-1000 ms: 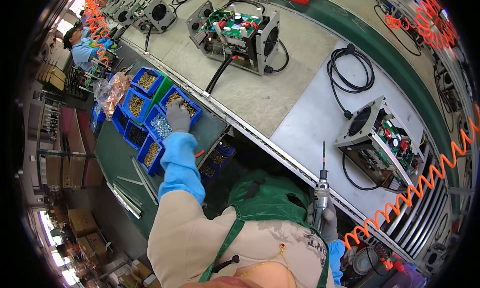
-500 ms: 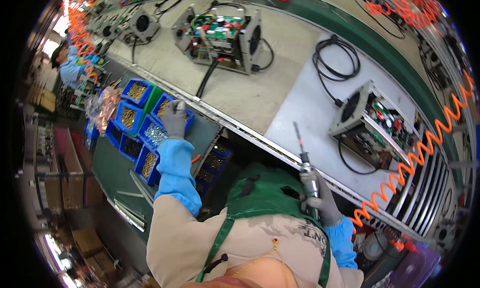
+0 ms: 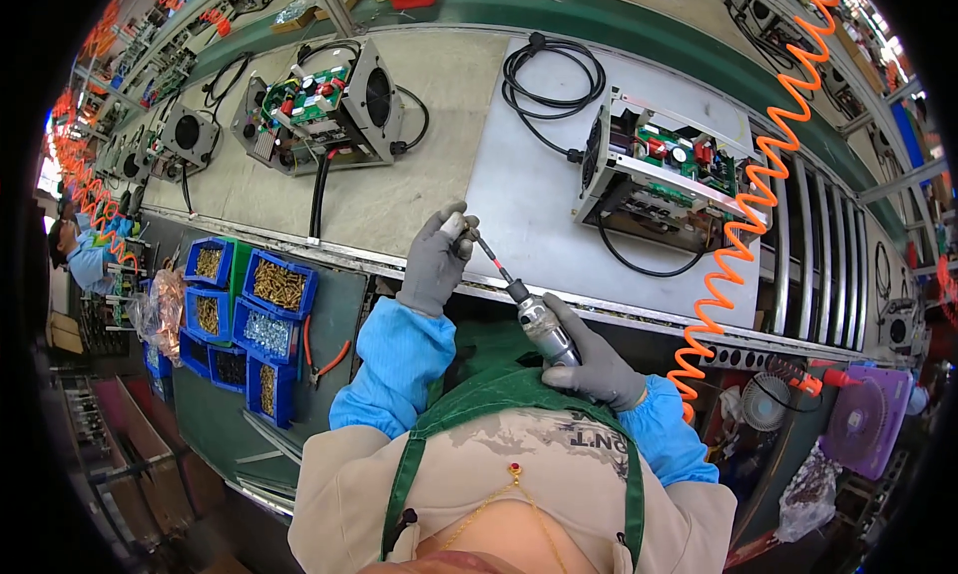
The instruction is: Using an electric screwdriver and hands to assemble components into an electronic unit on an assembly line.
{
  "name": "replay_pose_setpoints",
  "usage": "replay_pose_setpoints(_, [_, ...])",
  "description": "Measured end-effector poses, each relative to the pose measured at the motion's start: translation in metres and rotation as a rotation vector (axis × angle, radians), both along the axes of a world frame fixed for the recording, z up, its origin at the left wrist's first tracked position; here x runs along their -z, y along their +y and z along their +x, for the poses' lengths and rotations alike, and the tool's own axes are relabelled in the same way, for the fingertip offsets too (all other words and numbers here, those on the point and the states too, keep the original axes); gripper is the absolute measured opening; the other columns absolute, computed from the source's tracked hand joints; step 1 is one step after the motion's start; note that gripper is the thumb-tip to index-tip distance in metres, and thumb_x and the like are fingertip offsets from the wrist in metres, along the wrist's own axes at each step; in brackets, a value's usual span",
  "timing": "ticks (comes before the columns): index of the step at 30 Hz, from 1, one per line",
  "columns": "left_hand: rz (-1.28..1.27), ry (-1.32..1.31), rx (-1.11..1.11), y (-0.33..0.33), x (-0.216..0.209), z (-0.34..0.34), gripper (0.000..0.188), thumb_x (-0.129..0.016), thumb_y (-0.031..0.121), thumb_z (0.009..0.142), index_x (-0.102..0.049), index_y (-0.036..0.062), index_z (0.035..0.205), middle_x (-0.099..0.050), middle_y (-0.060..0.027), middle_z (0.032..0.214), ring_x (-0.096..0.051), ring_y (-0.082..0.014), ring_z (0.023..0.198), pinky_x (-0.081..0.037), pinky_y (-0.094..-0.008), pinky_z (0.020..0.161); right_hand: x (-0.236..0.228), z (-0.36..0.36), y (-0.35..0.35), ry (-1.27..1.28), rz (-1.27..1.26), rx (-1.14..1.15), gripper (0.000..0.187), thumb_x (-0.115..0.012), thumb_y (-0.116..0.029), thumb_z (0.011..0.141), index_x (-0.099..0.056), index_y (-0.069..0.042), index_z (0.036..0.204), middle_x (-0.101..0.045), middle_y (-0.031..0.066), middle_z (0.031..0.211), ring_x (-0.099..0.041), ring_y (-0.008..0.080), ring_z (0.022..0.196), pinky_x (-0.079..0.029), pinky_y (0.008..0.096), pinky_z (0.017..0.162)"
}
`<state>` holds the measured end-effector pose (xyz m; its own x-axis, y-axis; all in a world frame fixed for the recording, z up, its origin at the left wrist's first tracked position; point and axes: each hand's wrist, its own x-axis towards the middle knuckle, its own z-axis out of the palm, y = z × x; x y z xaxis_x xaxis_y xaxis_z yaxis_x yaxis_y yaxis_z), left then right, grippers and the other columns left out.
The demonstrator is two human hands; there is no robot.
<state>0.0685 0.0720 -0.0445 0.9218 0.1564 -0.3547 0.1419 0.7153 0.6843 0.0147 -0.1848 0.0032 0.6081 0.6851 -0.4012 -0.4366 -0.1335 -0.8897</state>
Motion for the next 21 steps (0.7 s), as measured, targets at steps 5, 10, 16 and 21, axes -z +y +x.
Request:
replay_pose_setpoints(5, [0.125,-0.018,0.084,-0.007,-0.003,0.001,0.029,-0.052,0.010,0.093,-0.050,-0.0015,0.119,-0.060,-0.0099,0.094,-0.056,-0.0090,0.073,-0.048,-0.0169,0.063,0.001,-0.001,-0.007,-0.066,-0.127,-0.021,0.099,-0.071,-0.017,0.066,-0.016,-0.013,0.148,-0.048,0.0129,0.128,-0.051,0.0208,0.104,-0.039,0.0307,0.091])
replay_pose_setpoints(10, [0.326,-0.005,0.172,-0.003,-0.009,0.004,0.034,-0.053,0.011,0.091,-0.048,-0.0032,0.122,-0.061,-0.0087,0.091,-0.057,-0.0097,0.076,-0.048,-0.0198,0.067,0.002,0.000,-0.011,-0.143,-0.143,-0.044,0.097,-0.072,-0.019,0.067,-0.017,-0.014,0.148,-0.049,0.0144,0.128,-0.050,0.0221,0.108,-0.037,0.0316,0.094])
replay_pose_setpoints(16, [0.360,-0.138,0.290,0.008,-0.015,-0.004,0.043,-0.047,0.009,0.091,-0.039,-0.0042,0.131,-0.060,-0.0103,0.099,-0.057,-0.0145,0.090,-0.047,-0.0248,0.079,-0.017,0.009,-0.004,0.304,-0.007,-0.073,0.101,-0.068,-0.012,0.063,-0.013,-0.015,0.148,-0.057,0.0133,0.091,-0.058,0.0193,0.071,-0.048,0.0300,0.065])
replay_pose_setpoints(21, [0.084,-0.026,0.135,0.006,0.008,-0.018,0.051,-0.042,0.034,0.097,-0.039,-0.0023,0.132,-0.048,-0.0151,0.129,-0.046,-0.0231,0.118,-0.038,-0.0392,0.099,-0.017,0.008,0.008,0.256,0.017,-0.023,0.103,-0.064,-0.008,0.060,-0.011,-0.014,0.148,-0.054,0.0120,0.080,-0.054,0.0174,0.059,-0.046,0.0286,0.055])
